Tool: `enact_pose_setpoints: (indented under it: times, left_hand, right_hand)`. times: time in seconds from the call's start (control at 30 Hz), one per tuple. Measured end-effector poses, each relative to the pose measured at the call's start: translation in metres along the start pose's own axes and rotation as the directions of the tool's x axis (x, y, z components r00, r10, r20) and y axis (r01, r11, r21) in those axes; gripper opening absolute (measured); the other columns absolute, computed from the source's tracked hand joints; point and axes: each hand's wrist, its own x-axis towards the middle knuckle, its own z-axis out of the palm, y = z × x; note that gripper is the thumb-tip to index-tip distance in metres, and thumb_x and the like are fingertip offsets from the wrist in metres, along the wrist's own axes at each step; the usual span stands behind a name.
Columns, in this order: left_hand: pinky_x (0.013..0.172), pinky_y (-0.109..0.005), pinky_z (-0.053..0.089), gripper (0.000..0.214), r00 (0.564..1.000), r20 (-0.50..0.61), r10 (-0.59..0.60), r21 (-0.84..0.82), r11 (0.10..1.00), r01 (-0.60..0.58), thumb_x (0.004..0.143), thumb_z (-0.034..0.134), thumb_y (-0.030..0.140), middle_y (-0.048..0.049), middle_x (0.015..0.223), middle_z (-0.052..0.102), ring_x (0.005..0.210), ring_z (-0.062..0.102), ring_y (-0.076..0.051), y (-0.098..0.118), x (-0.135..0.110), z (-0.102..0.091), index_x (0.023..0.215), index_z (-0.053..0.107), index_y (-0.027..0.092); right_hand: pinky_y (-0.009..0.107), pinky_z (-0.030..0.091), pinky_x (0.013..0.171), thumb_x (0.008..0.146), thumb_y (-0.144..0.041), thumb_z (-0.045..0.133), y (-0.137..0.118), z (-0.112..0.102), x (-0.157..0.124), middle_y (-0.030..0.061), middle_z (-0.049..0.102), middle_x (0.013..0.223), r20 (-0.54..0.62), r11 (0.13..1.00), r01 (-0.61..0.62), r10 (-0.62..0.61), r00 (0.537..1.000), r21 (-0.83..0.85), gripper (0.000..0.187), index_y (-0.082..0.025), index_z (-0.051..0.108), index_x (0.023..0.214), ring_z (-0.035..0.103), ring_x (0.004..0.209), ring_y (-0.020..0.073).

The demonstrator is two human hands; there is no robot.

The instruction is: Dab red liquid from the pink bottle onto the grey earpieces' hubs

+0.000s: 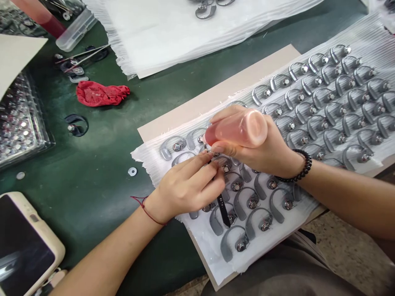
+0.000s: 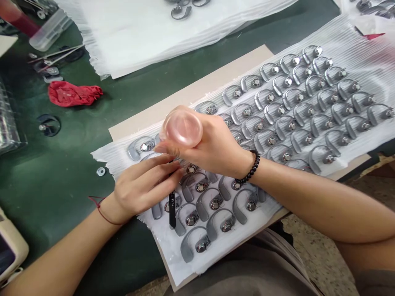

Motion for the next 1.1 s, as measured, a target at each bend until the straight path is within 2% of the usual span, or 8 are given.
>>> enact_pose_setpoints:
  times: [0.33,0.63,1.1]
  left_hand:
    - [0.070,-0.025,0.057,0.003,1.000,0.010,-0.011,0.003,1.000,0.011,0.079,0.059,0.010,-0.0017,0.072,0.065,0.082,0.066,-0.018,-0.0014,-0.0034,0.0010,0.078,0.060,0.012]
    - [0.071,-0.025,0.057,0.007,0.998,-0.037,-0.051,-0.038,0.998,0.049,0.074,0.063,0.007,-0.0027,0.075,0.065,0.081,0.065,-0.018,-0.0014,-0.0043,0.0010,0.079,0.060,0.011]
    - [0.071,-0.025,0.057,0.005,0.999,-0.016,-0.046,-0.055,0.997,0.045,0.076,0.061,0.008,-0.0035,0.076,0.065,0.081,0.065,-0.017,-0.0020,-0.0039,0.0018,0.081,0.060,0.010]
  right_hand:
    - [0.028,0.054,0.078,0.072,-0.038,0.067,0.0010,0.0006,0.0012,0.0027,0.062,0.096,-0.011,1.000,-0.010,0.010,1.000,-0.010,0.021,-0.020,0.058,0.079,0.061,0.087,0.0148]
    - [0.026,0.054,0.077,0.071,-0.033,0.069,0.0006,0.0005,0.0012,0.0022,0.062,0.094,-0.020,1.000,0.000,0.001,1.000,0.020,0.020,-0.019,0.058,0.079,0.061,0.086,0.0141]
    - [0.028,0.054,0.075,0.073,-0.034,0.067,0.0004,0.0017,-0.0008,0.0019,0.062,0.095,-0.006,0.999,0.021,-0.020,1.000,0.027,0.022,-0.019,0.055,0.085,0.061,0.083,0.0138]
